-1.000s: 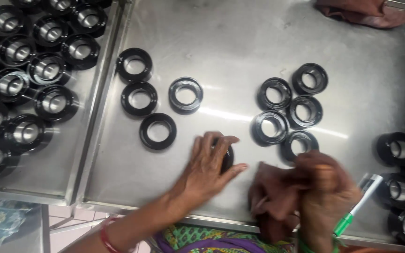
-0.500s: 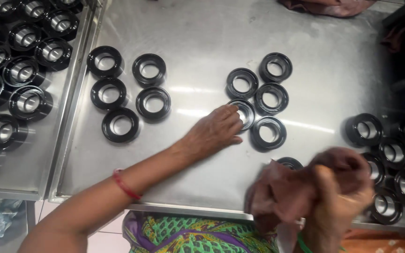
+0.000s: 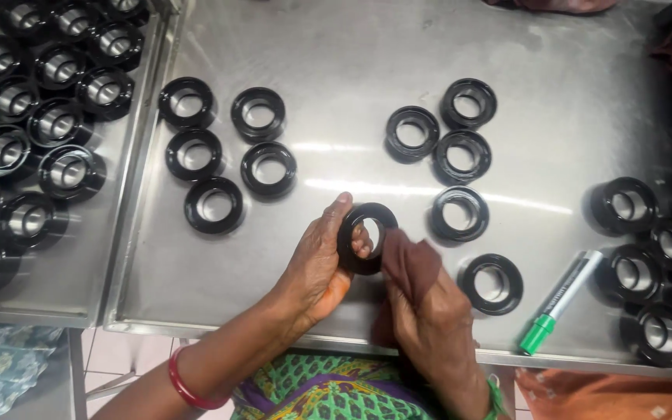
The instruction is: Cleaning and marking circular metal industrial components with a marker and cloth.
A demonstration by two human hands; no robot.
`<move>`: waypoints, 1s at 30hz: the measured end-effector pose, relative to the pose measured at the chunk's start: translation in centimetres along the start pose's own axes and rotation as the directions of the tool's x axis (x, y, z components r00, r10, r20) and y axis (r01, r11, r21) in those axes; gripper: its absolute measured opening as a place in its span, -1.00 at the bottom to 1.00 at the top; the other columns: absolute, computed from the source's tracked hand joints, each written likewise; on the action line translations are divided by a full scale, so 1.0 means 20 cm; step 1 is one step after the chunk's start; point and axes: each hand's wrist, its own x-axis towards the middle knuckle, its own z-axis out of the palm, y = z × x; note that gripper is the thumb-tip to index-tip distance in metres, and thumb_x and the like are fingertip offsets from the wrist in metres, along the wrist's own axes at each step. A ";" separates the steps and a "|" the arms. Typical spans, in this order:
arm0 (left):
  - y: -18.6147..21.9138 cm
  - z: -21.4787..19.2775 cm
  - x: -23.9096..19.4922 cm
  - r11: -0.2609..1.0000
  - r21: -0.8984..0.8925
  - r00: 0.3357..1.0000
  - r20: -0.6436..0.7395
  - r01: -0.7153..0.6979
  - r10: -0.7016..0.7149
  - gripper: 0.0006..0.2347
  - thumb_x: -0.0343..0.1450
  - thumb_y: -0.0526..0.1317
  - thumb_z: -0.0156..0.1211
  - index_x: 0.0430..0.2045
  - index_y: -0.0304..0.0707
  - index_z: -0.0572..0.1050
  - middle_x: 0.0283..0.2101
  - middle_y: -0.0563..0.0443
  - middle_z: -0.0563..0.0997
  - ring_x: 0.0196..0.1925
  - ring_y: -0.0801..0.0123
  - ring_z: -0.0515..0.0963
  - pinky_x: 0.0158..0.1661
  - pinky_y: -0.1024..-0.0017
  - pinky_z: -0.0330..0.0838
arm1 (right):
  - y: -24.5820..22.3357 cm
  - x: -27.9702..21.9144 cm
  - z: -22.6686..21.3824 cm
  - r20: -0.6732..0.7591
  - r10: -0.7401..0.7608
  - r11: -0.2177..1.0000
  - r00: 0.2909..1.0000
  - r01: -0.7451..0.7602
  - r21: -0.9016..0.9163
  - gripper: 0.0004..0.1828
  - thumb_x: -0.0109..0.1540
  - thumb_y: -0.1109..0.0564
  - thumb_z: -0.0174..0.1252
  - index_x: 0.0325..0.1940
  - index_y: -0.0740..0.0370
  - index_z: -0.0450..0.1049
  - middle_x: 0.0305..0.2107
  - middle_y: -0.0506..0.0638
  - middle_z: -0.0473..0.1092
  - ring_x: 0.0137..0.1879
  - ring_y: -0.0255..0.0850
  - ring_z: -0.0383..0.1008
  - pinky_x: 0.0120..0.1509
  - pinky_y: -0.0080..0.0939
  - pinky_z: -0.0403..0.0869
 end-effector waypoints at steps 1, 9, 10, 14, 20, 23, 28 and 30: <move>-0.01 -0.03 0.00 0.999 0.015 0.999 -0.015 -0.049 0.049 -0.67 0.54 0.03 0.08 -0.50 -0.20 0.37 -0.50 0.06 0.35 -0.41 0.43 0.35 -0.27 0.45 0.33 | -0.03 -0.02 0.01 0.033 -0.008 1.000 0.999 0.009 -0.017 -0.61 0.24 0.30 0.24 0.15 0.35 0.45 -0.18 0.23 0.49 -0.02 0.11 0.58 0.16 -0.02 0.53; 0.18 0.08 -0.20 -0.074 0.744 0.520 0.531 -0.664 0.669 -0.61 0.67 -0.04 -0.26 -0.46 -0.24 0.42 -0.29 -0.02 0.39 -0.21 0.34 0.30 -0.06 0.42 0.18 | -0.10 0.16 0.04 0.165 0.388 0.847 0.907 -0.421 0.325 -0.71 0.27 0.09 0.17 -0.01 0.31 0.55 -0.30 0.07 0.61 -0.22 -0.25 0.66 -0.14 -0.26 0.63; 0.18 0.09 -0.23 -0.169 0.714 0.414 0.563 -0.680 0.715 -0.63 0.71 -0.04 -0.28 -0.40 -0.18 0.41 -0.20 -0.07 0.39 -0.13 0.28 0.29 0.01 0.39 0.20 | -0.12 0.20 0.06 0.123 0.253 0.923 0.960 -0.277 0.267 -0.67 0.32 0.01 0.13 -0.01 0.33 0.52 -0.26 0.01 0.58 -0.16 -0.30 0.64 -0.12 -0.30 0.59; 0.15 0.05 -0.27 0.556 0.527 0.751 0.290 -0.643 0.593 -0.69 0.61 -0.06 -0.16 -0.22 -0.43 0.33 -0.47 -0.06 0.34 -0.39 0.41 0.30 -0.15 0.31 0.27 | -0.13 0.16 0.12 0.392 0.191 0.630 0.900 -0.419 0.654 -0.52 0.48 -0.13 0.04 -0.12 0.38 0.58 -0.33 0.06 0.52 -0.20 -0.28 0.47 -0.09 -0.31 0.51; 0.22 -0.02 -0.14 0.575 0.620 0.836 0.284 -0.534 0.470 -0.65 0.63 -0.02 -0.24 -0.23 -0.37 0.40 -0.55 -0.05 0.35 -0.40 0.50 0.31 -0.06 0.44 0.23 | -0.02 0.14 0.24 0.354 0.485 0.418 0.800 -0.567 0.710 -0.27 0.40 -0.35 -0.11 -0.24 0.43 0.51 -0.53 0.13 0.48 -0.48 -0.24 0.45 -0.40 -0.30 0.48; 0.17 -0.05 -0.12 0.691 0.543 0.878 0.262 -0.478 0.401 -0.63 0.62 0.02 -0.22 -0.22 -0.35 0.42 -0.39 -0.01 0.38 -0.41 0.47 0.34 -0.18 0.40 0.27 | 0.03 0.10 0.25 0.247 0.416 0.682 0.875 -0.480 0.552 -0.21 0.42 -0.40 -0.07 -0.29 0.48 0.48 -0.52 0.14 0.40 -0.41 -0.25 0.35 -0.36 -0.28 0.40; -0.09 -0.13 0.05 0.933 -0.359 1.000 0.011 0.004 0.000 -0.60 0.64 0.11 0.04 -0.13 -0.36 0.45 -0.35 0.05 0.32 -0.35 0.43 0.36 -0.24 0.44 0.36 | -0.19 0.22 0.22 0.348 0.557 0.096 0.754 -0.475 0.875 -0.36 0.16 -0.40 -0.01 -0.31 0.27 0.49 -0.44 0.07 0.51 -0.36 -0.24 0.53 -0.26 -0.26 0.56; 0.02 0.04 -0.06 0.935 -0.351 0.996 -0.048 0.051 -0.072 -0.59 0.53 0.15 -0.02 -0.12 -0.26 0.43 -0.28 0.01 0.41 -0.29 0.41 0.46 -0.18 0.42 0.44 | -0.03 0.12 0.25 0.127 0.569 0.449 0.812 -0.437 0.780 -0.39 0.27 -0.35 0.02 -0.25 0.30 0.51 -0.40 0.04 0.51 -0.34 -0.26 0.51 -0.26 -0.29 0.52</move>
